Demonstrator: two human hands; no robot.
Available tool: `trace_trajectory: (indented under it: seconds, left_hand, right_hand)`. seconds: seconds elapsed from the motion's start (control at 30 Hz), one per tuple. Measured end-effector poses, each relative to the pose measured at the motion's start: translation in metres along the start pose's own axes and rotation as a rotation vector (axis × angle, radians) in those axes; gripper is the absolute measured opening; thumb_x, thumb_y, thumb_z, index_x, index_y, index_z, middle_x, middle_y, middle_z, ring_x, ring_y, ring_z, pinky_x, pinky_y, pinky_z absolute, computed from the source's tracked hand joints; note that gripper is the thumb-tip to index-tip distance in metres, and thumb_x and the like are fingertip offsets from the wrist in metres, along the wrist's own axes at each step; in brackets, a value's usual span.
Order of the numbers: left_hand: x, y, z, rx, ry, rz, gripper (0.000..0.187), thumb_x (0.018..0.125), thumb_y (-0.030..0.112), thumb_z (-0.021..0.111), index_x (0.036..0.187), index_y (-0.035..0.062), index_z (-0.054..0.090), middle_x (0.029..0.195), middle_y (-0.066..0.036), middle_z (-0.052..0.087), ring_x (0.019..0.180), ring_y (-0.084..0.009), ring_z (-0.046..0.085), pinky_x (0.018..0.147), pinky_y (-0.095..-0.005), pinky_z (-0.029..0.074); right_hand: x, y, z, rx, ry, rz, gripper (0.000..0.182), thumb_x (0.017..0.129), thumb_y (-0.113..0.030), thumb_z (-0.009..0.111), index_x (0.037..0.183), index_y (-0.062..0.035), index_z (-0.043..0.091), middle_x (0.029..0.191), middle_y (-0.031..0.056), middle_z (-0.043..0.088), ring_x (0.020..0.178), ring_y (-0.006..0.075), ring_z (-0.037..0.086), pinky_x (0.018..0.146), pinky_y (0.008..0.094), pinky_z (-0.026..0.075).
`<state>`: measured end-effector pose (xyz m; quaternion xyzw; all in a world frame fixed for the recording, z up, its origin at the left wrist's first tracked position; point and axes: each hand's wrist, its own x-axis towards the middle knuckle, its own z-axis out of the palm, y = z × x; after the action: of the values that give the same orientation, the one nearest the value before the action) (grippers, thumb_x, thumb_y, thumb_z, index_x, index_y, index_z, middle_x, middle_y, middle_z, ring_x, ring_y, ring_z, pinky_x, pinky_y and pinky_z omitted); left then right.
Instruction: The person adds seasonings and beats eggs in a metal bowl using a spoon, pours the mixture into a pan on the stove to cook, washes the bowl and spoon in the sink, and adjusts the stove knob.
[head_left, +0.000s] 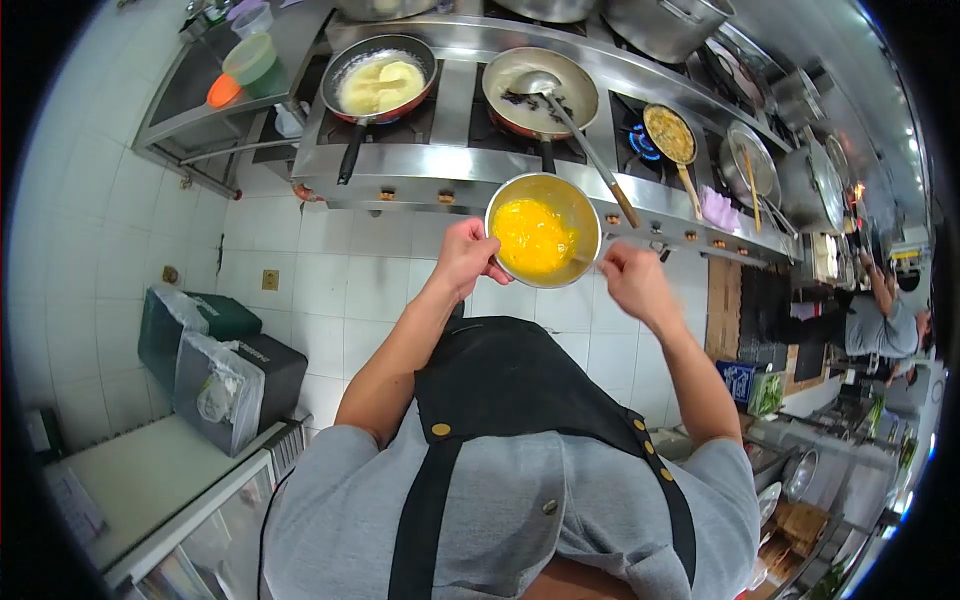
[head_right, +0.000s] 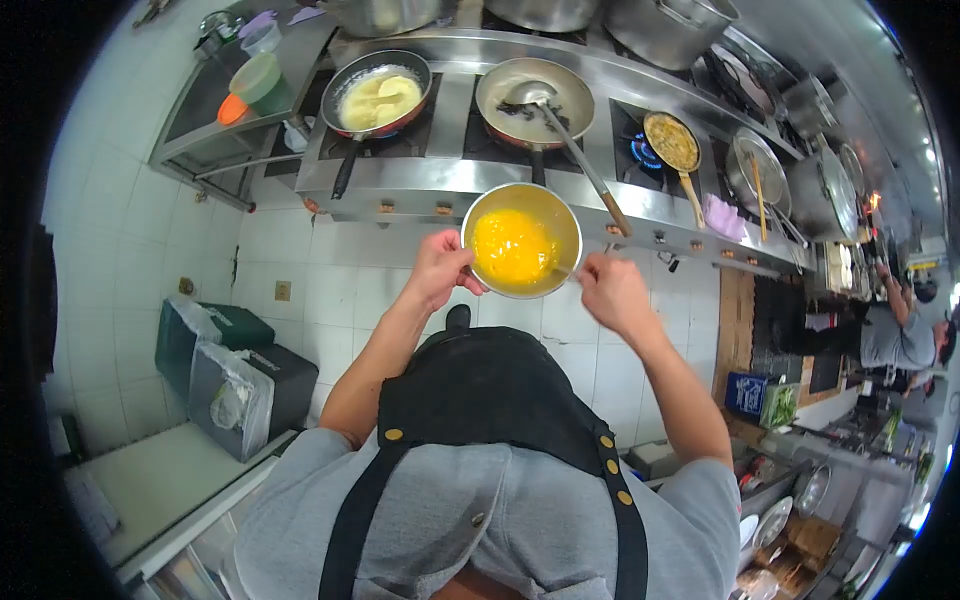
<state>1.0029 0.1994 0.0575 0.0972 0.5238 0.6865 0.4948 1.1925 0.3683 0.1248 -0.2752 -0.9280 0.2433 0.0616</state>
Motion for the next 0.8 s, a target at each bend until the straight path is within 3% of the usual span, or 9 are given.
trace_trajectory:
  seconds: [0.13, 0.27, 0.4, 0.6, 0.8]
  left_hand:
    - [-0.013, -0.007, -0.005, -0.04, 0.079, 0.045, 0.007, 0.078, -0.006, 0.046, 0.074, -0.0015, 0.042, 0.068, -0.018, 0.056, 0.05, -0.0296, 0.063, 0.039, -0.0344, 0.054]
    - [-0.028, -0.016, -0.009, -0.107, 0.196, 0.078, 0.005, 0.078, -0.006, 0.046, 0.076, -0.0022, 0.043, 0.069, -0.018, 0.056, 0.05, -0.0292, 0.063, 0.04, -0.0336, 0.054]
    - [-0.044, -0.022, -0.007, -0.163, 0.287, 0.113, 0.005, 0.078, -0.005, 0.048, 0.077, -0.0023, 0.043, 0.07, -0.018, 0.056, 0.049, -0.0291, 0.062, 0.04, -0.0331, 0.054]
    - [-0.066, -0.029, -0.009, -0.161, 0.426, 0.094, 0.007, 0.077, -0.004, 0.051, 0.075, -0.0011, 0.045, 0.074, -0.017, 0.057, 0.052, -0.0277, 0.063, 0.041, -0.032, 0.054]
    - [-0.076, -0.026, -0.023, -0.211, 0.452, 0.136, 0.008, 0.077, -0.003, 0.051, 0.074, -0.0007, 0.044, 0.074, -0.016, 0.056, 0.053, -0.0279, 0.063, 0.041, -0.0325, 0.054]
  right_hand:
    - [0.012, -0.017, 0.021, 0.045, -0.04, -0.155, 0.01, 0.076, -0.012, 0.06, 0.075, -0.0026, 0.059, 0.069, 0.0185, 0.061, 0.066, 0.0369, 0.06, 0.06, 0.0442, 0.048]
    - [0.039, -0.015, 0.02, -0.104, 0.081, -0.36, 0.009, 0.075, -0.011, 0.057, 0.076, -0.0023, 0.054, 0.071, 0.0171, 0.06, 0.066, 0.0369, 0.059, 0.06, 0.0469, 0.046]
    - [0.029, -0.024, 0.011, -0.088, -0.156, -0.412, 0.006, 0.074, -0.008, 0.055, 0.074, -0.0022, 0.054, 0.071, 0.0172, 0.059, 0.067, 0.0373, 0.059, 0.061, 0.0485, 0.046]
    - [0.05, -0.036, 0.034, -0.108, -0.052, -0.58, 0.006, 0.076, -0.008, 0.054, 0.076, -0.0023, 0.054, 0.074, 0.0171, 0.059, 0.067, 0.0372, 0.058, 0.061, 0.0471, 0.046]
    - [0.051, -0.045, 0.027, -0.114, -0.159, -0.629, 0.007, 0.076, -0.008, 0.057, 0.078, -0.0031, 0.053, 0.078, 0.0153, 0.058, 0.066, 0.0358, 0.058, 0.06, 0.0441, 0.047]
